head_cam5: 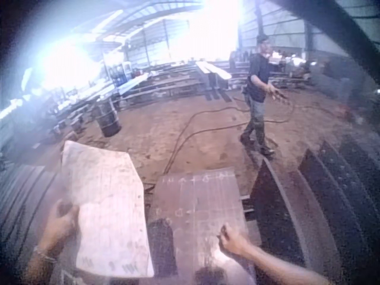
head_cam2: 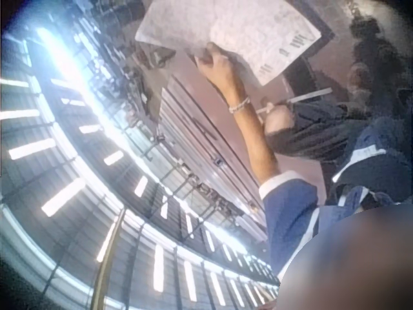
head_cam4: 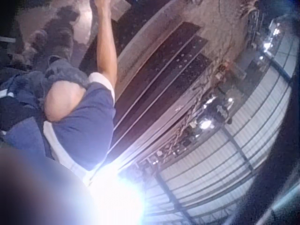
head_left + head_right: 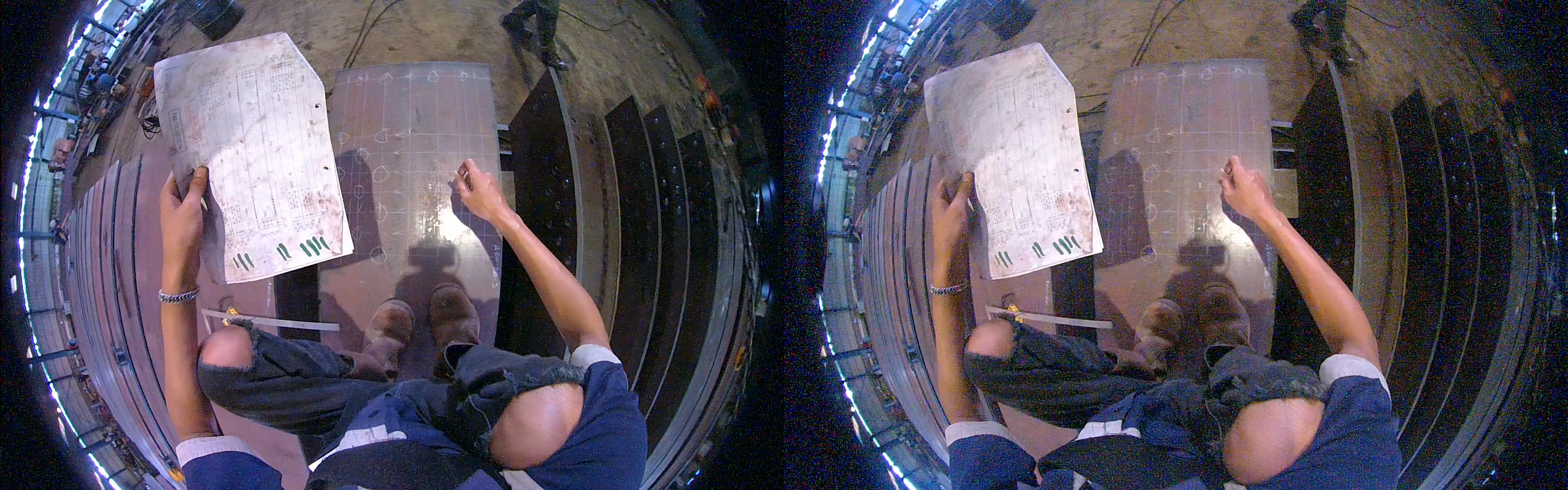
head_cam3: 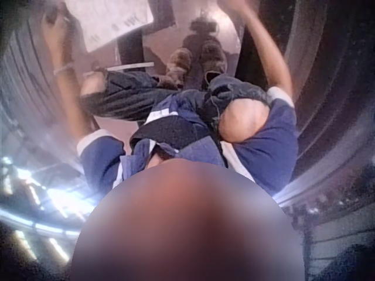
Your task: The person marks a large metal sheet with a piece of chalk while referencing a document held in the other hand. They occasionally adjust their position and the document, continuing to draw circles and lines on the metal surface.
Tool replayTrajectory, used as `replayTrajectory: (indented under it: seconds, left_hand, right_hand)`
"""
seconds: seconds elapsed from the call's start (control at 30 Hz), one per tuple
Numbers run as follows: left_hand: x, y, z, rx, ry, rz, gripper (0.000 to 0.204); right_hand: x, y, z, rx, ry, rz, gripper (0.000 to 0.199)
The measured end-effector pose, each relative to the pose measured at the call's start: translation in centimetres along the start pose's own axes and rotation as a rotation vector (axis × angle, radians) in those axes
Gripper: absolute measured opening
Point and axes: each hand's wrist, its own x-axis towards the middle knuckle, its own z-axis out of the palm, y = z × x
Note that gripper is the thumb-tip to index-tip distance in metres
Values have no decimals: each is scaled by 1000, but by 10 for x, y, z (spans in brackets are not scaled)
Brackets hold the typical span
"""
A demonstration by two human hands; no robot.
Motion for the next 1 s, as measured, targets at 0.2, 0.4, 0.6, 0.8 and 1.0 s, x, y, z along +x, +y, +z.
replayTrajectory:
  seconds: [0.2,0.4,0.6,0.8,1.0]
  left_hand:
    - [-6,9,0,11,-19,-7,36]
    - [-5,6,0,12,7,4,33]
    - [0,0,-2,-41,-33,35,32]
    - [0,-1,-3,-32,-39,50,31]
    - [1,-3,-2,-62,-50,38,31]
  right_hand:
    - [-2,-10,-3,-28,-23,31,20]
    - [-3,-12,-3,15,-38,46,20]
    - [-2,-6,0,15,-11,1,19]
    - [-6,-11,-1,12,-13,0,19]
    - [-5,-6,1,3,12,-10,18]
